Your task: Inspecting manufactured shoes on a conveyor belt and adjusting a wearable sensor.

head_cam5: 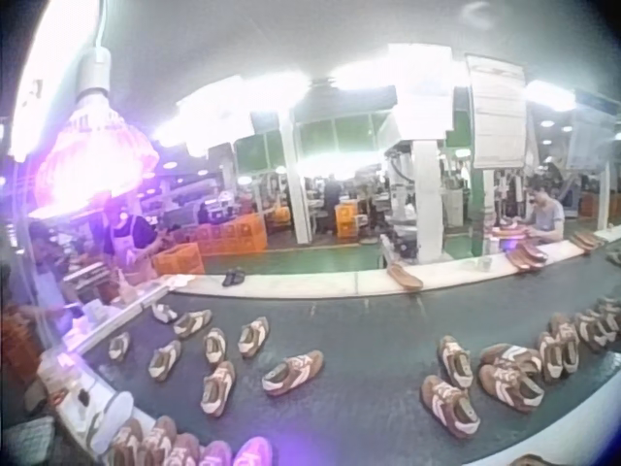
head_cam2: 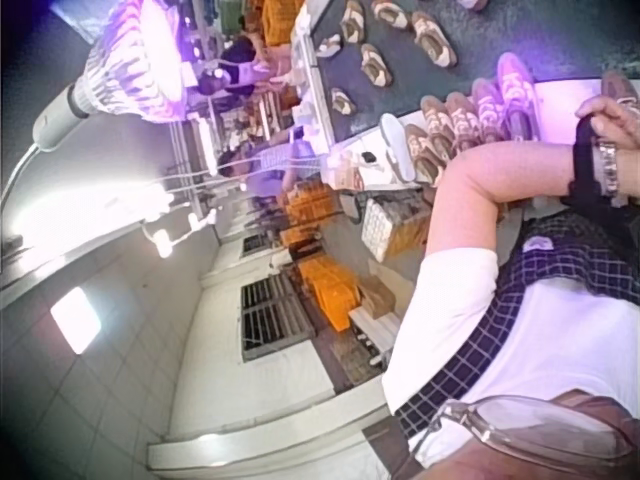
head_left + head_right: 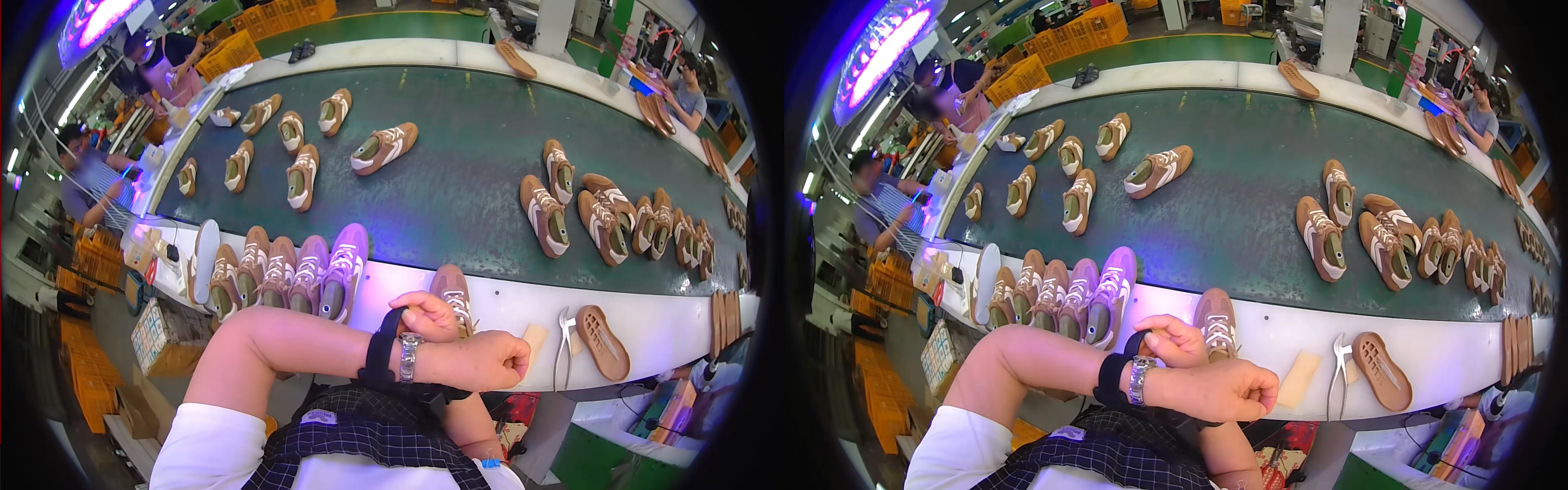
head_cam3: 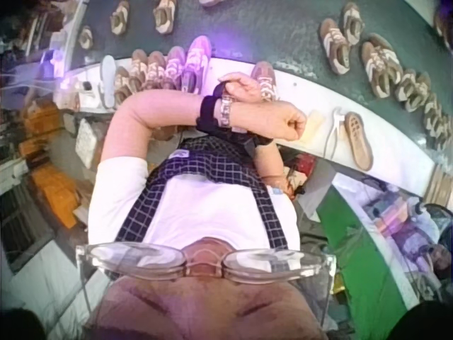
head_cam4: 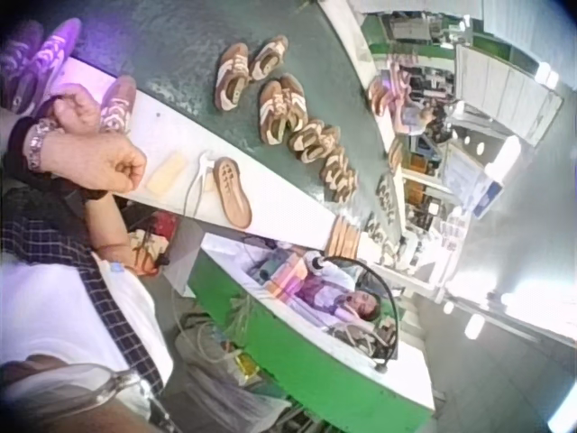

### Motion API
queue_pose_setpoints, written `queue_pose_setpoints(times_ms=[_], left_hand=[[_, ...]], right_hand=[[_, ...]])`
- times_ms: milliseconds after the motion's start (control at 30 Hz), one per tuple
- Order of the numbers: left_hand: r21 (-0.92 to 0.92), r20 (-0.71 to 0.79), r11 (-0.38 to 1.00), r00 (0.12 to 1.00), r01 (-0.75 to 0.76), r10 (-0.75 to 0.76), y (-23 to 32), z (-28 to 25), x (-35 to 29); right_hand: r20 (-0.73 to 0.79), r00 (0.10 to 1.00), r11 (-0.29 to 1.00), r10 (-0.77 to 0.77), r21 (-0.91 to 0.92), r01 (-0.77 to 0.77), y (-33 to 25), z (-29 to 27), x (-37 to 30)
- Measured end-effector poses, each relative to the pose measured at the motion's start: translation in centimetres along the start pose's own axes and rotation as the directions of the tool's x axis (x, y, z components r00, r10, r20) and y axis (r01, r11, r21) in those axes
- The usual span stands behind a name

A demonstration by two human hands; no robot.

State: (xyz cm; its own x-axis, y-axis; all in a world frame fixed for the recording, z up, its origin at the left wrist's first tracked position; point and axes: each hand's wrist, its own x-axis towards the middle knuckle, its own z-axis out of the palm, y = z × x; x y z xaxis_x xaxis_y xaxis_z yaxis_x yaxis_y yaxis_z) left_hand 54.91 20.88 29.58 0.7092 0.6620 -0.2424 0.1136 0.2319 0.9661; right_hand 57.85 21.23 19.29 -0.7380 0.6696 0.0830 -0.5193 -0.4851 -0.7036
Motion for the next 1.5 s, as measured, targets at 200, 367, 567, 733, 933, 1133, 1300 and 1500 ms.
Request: queue_pose_setpoints(times_ms=[200, 367, 567, 733, 933, 1133, 1300, 1500], left_hand=[[0.005, -0.036, 0.994, 0.993, -0.113, 0.113, -0.9, 0.7, 0.3], [0.018, -0.030, 0.992, 0.991, -0.127, 0.127, -1.4, 1.1, 0.2], [-0.032, -0.067, 0.983, 0.982, -0.182, 0.179, -1.1, 1.6, -0.5], [-0.077, -0.038, 0.975, 0.978, -0.208, 0.205, 0.2, 1.2, -1.5], [-0.358, 0.010, 0.925, 0.990, -0.125, 0.138, -0.5, 1.1, -1.1], [-0.442, 0.017, 0.891, 0.992, -0.105, 0.126, -0.9, 1.1, -1.6], [-0.546, 0.010, 0.837, 0.999, -0.036, 0.049, 0.7, -0.5, -2.7], [-0.742, -0.121, 0.653, 0.988, -0.151, 0.091, 1.4, -4.0, -3.5]], right_hand=[[0.208, 0.974, 0.965, 0.086, 0.226, -0.133, -0.2, -0.2, 0.0], [0.006, 0.993, 0.989, 0.115, 0.088, -0.115, -1.9, 2.1, -0.2], [-0.117, 0.989, 0.969, -0.088, -0.239, 0.058, -2.5, 2.5, -0.6], [-0.014, 0.999, 0.967, -0.049, -0.250, 0.044, -2.8, 3.4, -0.4], [-0.033, 0.995, 0.966, 0.095, -0.240, -0.100, -3.2, 4.4, 0.4], [0.031, 0.990, 0.969, 0.140, -0.209, -0.131, -2.7, 4.6, 0.9], [0.095, 0.985, 0.964, 0.143, -0.240, -0.117, -1.8, 3.3, 1.1], [0.009, 0.986, 0.979, 0.166, 0.116, -0.166, -0.8, 6.1, 0.4]])
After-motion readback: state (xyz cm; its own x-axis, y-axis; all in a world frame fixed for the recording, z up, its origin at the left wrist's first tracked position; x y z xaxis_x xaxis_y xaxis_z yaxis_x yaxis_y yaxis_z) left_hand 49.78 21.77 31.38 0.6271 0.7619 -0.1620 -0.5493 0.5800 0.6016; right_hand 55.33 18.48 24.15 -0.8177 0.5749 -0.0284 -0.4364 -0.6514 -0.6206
